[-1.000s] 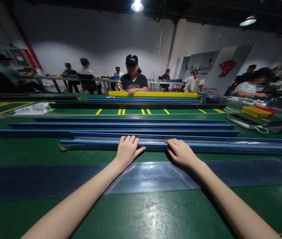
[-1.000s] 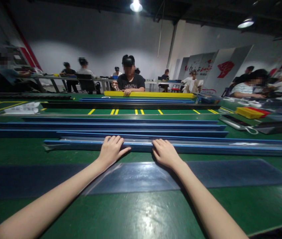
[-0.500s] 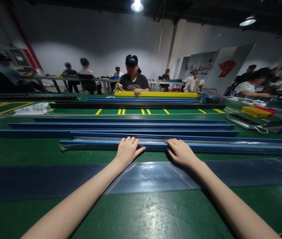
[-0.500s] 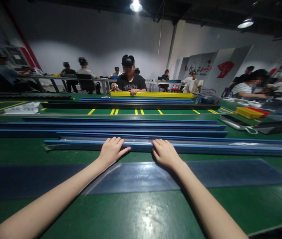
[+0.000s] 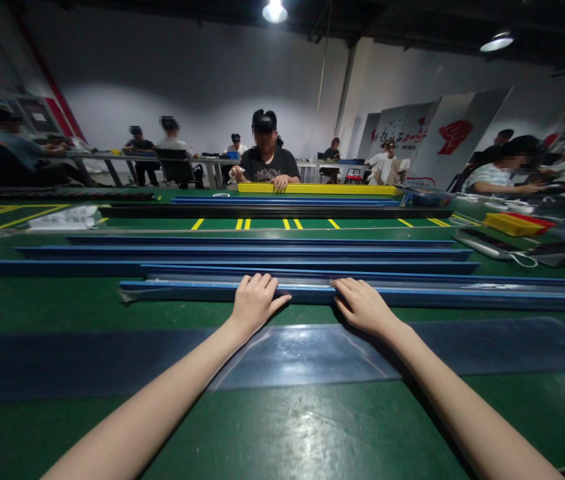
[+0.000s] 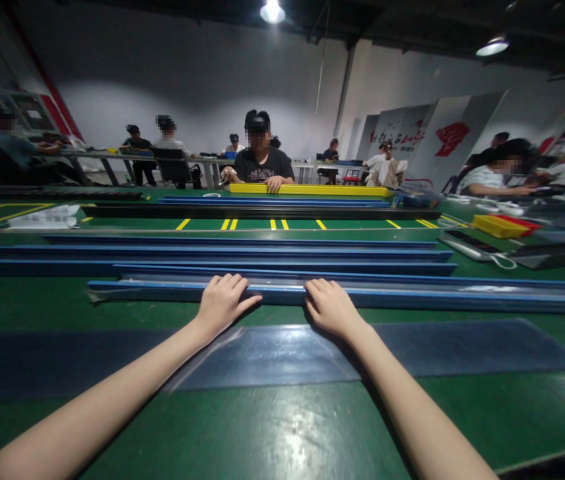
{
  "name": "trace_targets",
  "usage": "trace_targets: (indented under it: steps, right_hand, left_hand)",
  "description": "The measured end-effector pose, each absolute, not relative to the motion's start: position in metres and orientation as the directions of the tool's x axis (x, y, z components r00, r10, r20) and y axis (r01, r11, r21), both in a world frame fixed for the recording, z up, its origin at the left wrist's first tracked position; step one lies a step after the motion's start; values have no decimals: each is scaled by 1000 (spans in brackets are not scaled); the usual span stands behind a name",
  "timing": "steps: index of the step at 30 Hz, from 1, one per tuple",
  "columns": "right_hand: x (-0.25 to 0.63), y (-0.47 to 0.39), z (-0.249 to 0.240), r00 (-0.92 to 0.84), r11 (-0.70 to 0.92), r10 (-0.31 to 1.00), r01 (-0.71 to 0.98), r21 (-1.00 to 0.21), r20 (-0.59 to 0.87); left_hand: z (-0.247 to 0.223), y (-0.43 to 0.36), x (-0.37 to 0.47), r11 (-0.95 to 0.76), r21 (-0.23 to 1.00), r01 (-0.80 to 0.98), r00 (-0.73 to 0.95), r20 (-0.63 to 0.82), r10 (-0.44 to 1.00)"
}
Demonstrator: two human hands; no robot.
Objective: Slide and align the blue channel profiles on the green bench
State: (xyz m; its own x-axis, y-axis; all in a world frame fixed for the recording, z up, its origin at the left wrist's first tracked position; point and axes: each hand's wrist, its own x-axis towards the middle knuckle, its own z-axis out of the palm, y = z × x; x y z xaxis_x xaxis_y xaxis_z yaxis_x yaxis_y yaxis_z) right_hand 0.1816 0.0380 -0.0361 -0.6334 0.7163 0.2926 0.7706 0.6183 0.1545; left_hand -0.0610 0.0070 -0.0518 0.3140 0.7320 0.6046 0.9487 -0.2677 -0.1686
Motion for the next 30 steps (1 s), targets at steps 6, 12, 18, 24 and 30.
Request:
trace_targets:
  steps: [6,12,18,24,30]
  right_hand:
    - [182,38,-37,-631,616,720,773,154,289]
    - [182,37,-36,-633,619,721,771,147,282]
    - [181,38,-35,-632,620,723,772,140,280]
    - [181,37,-35,-652,649,697,750,125,298]
    - [170,33,-35,-654,650,673,746,145,346]
  left_hand:
    - [-52,8,-61,-273,-169,947,319,598,735]
    - [-52,8,-61,-273,-157,949,312,581,751]
    - [-52,8,-60,-277,-140,951,306,577,757]
    - [-51,8,-60,-273,-125,954,295,557,776]
    - [-51,8,-60,-269,-128,955,294,559,775]
